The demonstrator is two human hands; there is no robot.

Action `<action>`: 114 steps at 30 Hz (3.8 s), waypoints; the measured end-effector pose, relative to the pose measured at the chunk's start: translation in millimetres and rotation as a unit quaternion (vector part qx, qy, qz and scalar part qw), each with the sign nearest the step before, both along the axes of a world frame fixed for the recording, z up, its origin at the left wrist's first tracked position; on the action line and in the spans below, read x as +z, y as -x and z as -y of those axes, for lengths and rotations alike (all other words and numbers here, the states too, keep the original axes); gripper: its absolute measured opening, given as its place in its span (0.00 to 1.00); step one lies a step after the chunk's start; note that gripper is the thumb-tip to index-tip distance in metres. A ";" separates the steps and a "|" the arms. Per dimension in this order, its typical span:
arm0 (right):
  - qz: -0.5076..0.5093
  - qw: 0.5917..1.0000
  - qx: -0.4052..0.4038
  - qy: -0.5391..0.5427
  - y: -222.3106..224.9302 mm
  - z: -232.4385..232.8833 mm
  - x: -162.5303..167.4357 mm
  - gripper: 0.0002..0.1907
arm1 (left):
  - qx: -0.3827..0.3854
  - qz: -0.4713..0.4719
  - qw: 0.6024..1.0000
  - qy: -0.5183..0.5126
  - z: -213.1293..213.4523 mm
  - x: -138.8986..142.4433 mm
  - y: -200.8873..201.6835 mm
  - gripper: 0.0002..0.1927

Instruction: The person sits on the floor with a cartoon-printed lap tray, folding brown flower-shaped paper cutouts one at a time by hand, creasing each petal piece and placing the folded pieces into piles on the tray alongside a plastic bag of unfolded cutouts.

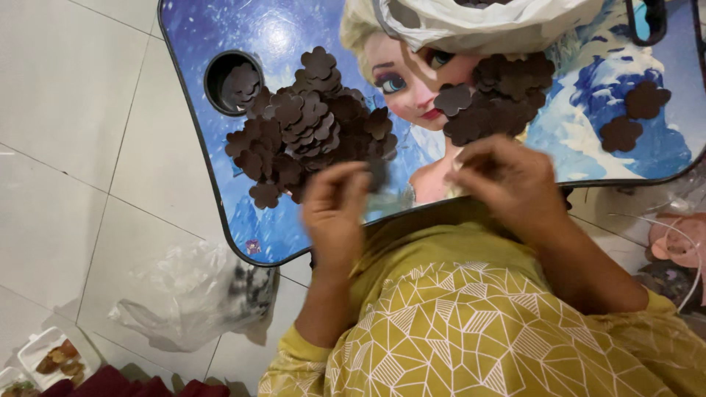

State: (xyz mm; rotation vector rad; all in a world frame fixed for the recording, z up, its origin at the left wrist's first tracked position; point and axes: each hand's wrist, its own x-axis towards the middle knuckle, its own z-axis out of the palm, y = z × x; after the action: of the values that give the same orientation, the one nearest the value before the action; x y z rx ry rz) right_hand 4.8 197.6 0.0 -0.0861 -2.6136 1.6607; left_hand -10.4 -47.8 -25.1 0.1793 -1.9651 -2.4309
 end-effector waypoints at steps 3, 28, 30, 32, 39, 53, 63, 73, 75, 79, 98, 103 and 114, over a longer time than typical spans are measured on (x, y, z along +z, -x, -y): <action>-0.088 0.990 -0.063 -0.092 6.5 -15.5 0.4 0.09 | 0.208 -0.132 0.954 0.173 35.4 12.7 12.9 0.07; -0.267 0.944 -0.002 -0.194 28.8 17.8 14.9 0.07 | -0.002 -0.177 0.938 0.299 -4.9 39.3 2.5 0.14; -0.151 0.988 0.023 -0.035 13.5 22.4 17.8 0.04 | -0.065 -0.114 0.965 0.227 -17.6 41.0 0.0 0.19; 0.029 0.988 0.053 0.144 4.0 26.1 17.2 0.02 | -0.115 -0.051 0.982 0.143 -27.9 39.3 -0.9 0.17; 0.136 0.960 0.054 0.239 -3.2 21.1 3.9 0.08 | -0.177 0.043 0.983 -0.017 -29.8 18.3 0.2 0.09; 0.126 0.969 0.080 0.197 2.5 14.5 3.7 0.09 | -0.195 0.032 0.980 0.029 -26.1 19.4 2.3 0.11; 0.125 0.967 0.107 0.193 0.9 11.4 -7.3 0.05 | -0.202 0.006 0.974 0.100 -26.4 26.1 5.4 0.13; 0.037 0.996 0.070 0.039 2.6 25.5 14.7 0.04 | -0.121 -0.069 0.973 0.182 -41.2 45.8 -3.9 0.07; 0.008 0.998 0.059 -0.007 3.5 27.6 18.4 0.05 | -0.114 -0.081 0.966 0.216 -42.0 46.5 -5.8 0.07; -0.117 0.987 0.066 -0.086 3.6 32.1 23.5 0.07 | -0.103 -0.106 0.956 0.255 -40.9 47.7 -6.2 0.06; 0.140 0.939 0.047 0.309 -3.4 20.9 -15.3 0.08 | -0.145 0.034 0.986 0.073 -34.9 21.5 -9.1 0.06; 0.118 0.956 0.041 0.264 -5.9 22.7 -8.3 0.08 | -0.138 0.023 0.983 0.118 -32.3 17.9 -12.0 0.06; -0.153 0.985 0.063 -0.051 -1.7 35.5 24.5 0.07 | -0.138 0.035 0.990 -0.015 -39.4 18.3 -8.0 0.12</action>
State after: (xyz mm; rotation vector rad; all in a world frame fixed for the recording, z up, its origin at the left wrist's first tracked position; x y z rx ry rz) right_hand 6.5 162.1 24.5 0.3188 -2.5055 1.4359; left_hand -2.4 -8.3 -6.8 -0.0102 -2.1111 -2.6547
